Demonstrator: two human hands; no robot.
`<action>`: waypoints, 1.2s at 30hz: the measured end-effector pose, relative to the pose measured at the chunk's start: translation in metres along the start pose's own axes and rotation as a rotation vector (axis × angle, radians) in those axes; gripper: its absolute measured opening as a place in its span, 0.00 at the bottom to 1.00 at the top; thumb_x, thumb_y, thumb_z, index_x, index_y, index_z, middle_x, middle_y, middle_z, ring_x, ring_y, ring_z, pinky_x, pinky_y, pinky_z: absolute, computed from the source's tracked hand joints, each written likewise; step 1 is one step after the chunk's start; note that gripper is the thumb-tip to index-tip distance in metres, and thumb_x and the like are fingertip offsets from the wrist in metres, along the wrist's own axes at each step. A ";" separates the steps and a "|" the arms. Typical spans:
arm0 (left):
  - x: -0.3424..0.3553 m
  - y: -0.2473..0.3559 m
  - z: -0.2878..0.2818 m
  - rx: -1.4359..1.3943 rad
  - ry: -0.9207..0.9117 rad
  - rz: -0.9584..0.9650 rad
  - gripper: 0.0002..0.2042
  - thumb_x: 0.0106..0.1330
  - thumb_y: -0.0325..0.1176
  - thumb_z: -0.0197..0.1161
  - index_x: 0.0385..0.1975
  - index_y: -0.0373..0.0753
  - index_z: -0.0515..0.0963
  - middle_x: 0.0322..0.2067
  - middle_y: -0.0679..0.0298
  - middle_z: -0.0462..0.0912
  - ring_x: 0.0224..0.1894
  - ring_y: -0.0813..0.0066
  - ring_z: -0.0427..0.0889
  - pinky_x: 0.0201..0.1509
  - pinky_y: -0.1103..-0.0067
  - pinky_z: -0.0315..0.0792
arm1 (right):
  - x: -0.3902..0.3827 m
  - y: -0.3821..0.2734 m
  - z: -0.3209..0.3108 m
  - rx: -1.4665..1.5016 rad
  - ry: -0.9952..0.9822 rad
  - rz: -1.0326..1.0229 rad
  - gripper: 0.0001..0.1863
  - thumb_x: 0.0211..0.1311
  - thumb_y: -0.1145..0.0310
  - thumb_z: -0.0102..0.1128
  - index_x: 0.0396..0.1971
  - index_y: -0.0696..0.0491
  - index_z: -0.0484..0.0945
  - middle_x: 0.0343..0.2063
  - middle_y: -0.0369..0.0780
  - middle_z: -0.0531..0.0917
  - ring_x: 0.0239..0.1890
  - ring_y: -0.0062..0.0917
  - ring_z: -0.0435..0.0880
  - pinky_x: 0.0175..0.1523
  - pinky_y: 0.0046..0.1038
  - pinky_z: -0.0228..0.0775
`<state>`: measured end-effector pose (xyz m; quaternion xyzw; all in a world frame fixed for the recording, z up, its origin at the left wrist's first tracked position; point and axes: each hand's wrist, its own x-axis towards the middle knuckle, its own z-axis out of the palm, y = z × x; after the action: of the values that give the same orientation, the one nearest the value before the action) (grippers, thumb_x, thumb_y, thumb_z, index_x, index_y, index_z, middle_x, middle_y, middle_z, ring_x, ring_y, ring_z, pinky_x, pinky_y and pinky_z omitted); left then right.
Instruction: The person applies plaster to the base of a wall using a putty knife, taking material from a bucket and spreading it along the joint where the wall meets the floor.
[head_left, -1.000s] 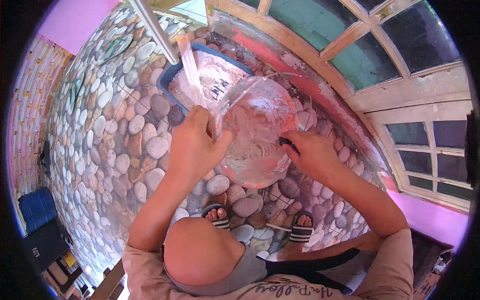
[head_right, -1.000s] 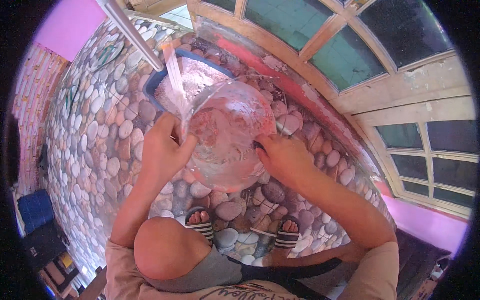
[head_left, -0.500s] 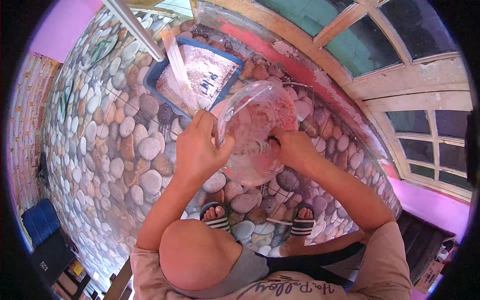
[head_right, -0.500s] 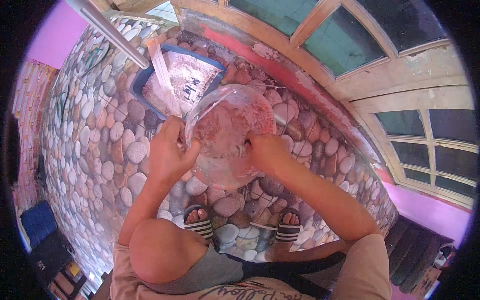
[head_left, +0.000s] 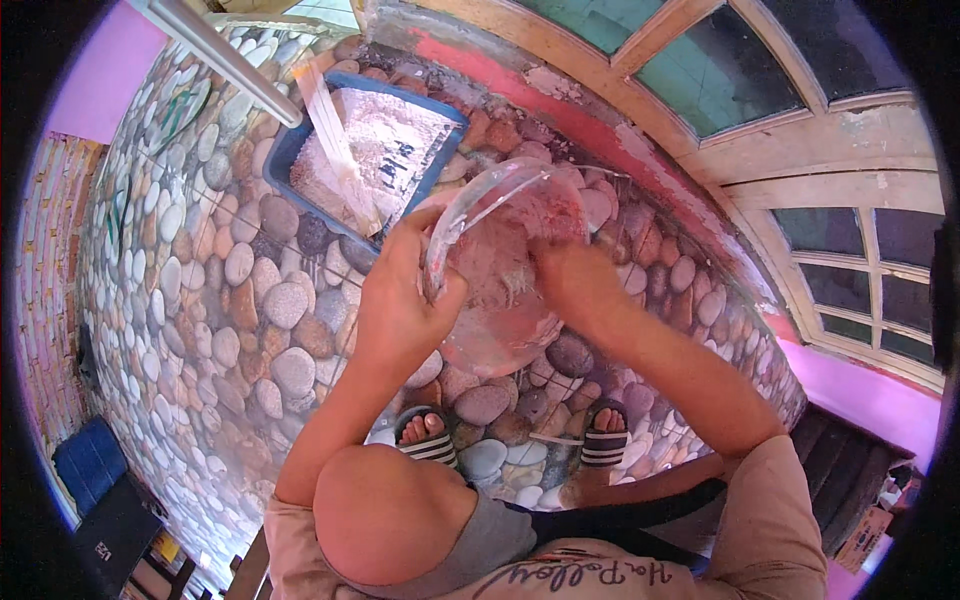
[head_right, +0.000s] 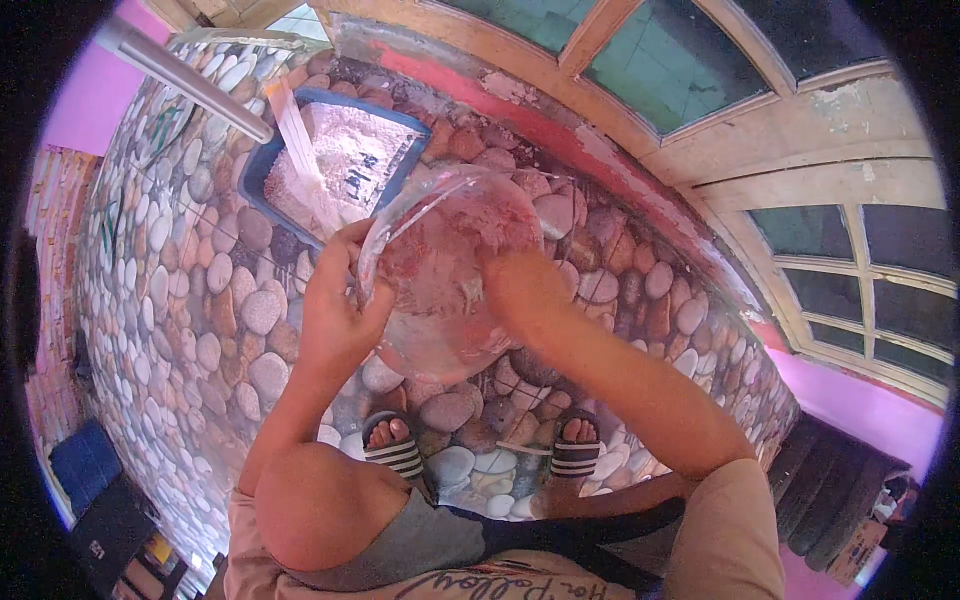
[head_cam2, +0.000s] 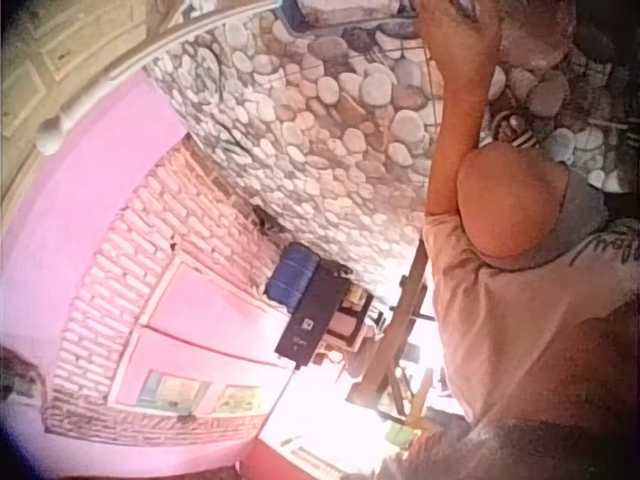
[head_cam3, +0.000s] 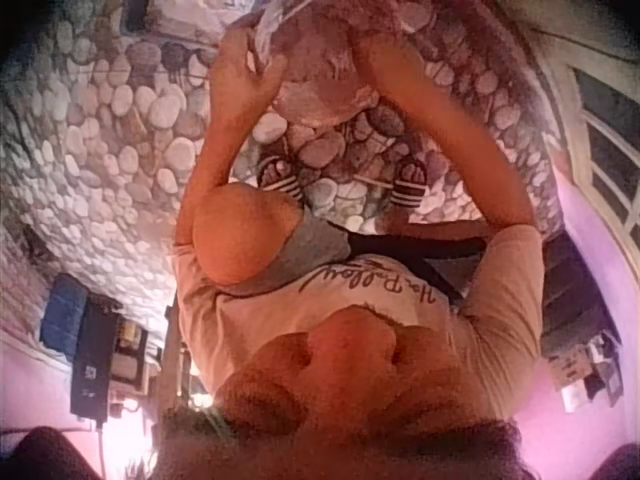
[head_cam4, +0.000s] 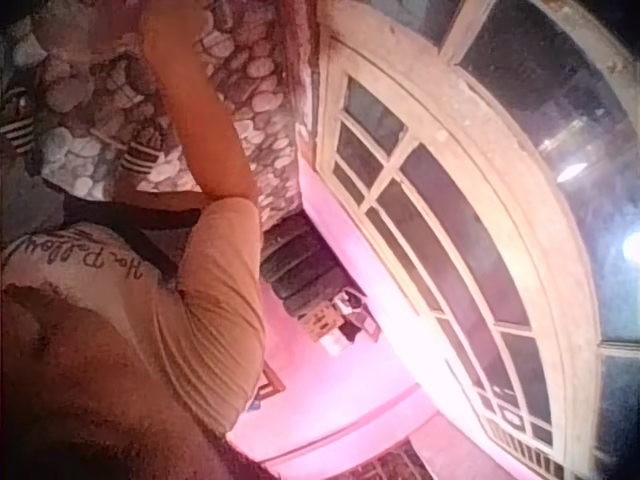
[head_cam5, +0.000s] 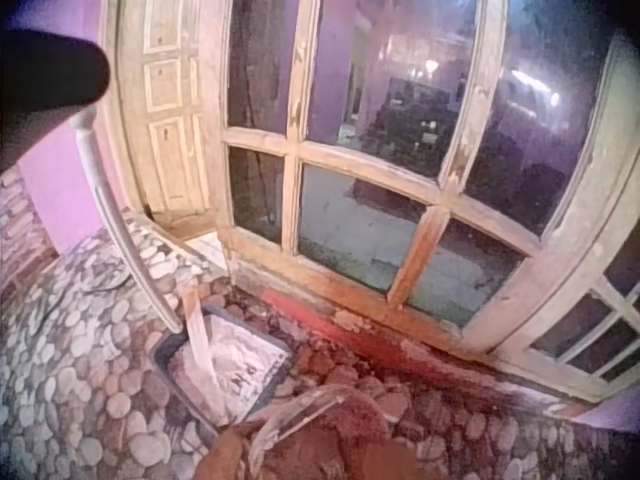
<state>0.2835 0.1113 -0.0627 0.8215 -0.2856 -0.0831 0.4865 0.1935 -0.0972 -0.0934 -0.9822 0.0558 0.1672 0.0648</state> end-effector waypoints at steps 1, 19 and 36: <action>0.002 0.003 0.001 -0.017 0.003 -0.024 0.24 0.54 0.27 0.58 0.53 0.32 0.69 0.48 0.44 0.77 0.50 0.46 0.78 0.53 0.66 0.73 | -0.010 -0.003 0.008 0.083 -0.004 -0.023 0.13 0.57 0.68 0.54 0.41 0.54 0.77 0.26 0.51 0.82 0.31 0.45 0.84 0.35 0.46 0.75; -0.002 0.006 0.005 0.015 0.002 -0.003 0.25 0.53 0.27 0.59 0.54 0.30 0.69 0.48 0.44 0.77 0.51 0.47 0.78 0.55 0.65 0.73 | -0.023 0.002 -0.001 0.197 -0.103 0.030 0.12 0.59 0.68 0.52 0.38 0.57 0.79 0.28 0.54 0.83 0.32 0.48 0.84 0.40 0.47 0.75; 0.002 0.006 0.008 0.029 -0.008 -0.001 0.24 0.52 0.25 0.59 0.53 0.31 0.71 0.47 0.47 0.79 0.49 0.50 0.80 0.52 0.68 0.73 | -0.026 -0.007 -0.009 0.166 -0.050 -0.099 0.20 0.51 0.76 0.56 0.47 0.57 0.72 0.35 0.50 0.79 0.34 0.47 0.83 0.36 0.42 0.77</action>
<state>0.2793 0.1018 -0.0610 0.8282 -0.2886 -0.0826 0.4733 0.1725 -0.0889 -0.0758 -0.9705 0.0192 0.1830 0.1557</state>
